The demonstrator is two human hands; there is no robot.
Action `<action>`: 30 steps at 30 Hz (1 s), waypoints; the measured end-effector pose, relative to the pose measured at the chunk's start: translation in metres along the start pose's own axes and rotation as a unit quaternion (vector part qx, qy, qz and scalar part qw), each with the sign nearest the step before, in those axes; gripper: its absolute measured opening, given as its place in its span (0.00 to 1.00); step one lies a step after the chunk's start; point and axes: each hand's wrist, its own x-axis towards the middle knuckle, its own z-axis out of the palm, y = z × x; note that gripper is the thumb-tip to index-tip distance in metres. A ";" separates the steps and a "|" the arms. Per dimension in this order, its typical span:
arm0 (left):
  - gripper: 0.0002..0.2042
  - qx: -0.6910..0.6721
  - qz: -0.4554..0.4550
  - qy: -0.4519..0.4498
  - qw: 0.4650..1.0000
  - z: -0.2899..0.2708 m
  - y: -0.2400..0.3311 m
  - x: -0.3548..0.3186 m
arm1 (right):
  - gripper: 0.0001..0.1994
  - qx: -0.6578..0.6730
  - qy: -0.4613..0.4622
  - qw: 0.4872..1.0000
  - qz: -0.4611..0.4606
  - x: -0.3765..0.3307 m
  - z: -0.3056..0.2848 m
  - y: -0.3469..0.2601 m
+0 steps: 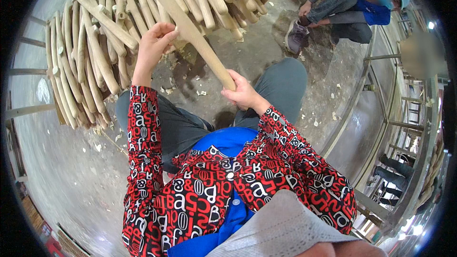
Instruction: The person sits on the floor and repeatedly picks up wooden handles from a nearby pile. They rub the surface of each handle with their fingers to smooth it, then place it back on the pile. This process is repeated for multiple handles throughout the clip.
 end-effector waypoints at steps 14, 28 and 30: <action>0.08 0.254 0.145 0.027 0.956 -0.004 0.015 -0.009 | 0.29 -0.151 0.032 0.987 -0.038 -0.006 -0.008 0.001; 0.12 0.201 0.213 0.050 0.955 0.006 0.014 -0.016 | 0.25 0.012 0.020 1.000 -0.010 -0.007 0.003 -0.006; 0.14 0.176 0.174 0.040 0.968 0.006 0.019 -0.017 | 0.26 -0.006 0.026 1.000 -0.012 -0.007 0.002 -0.005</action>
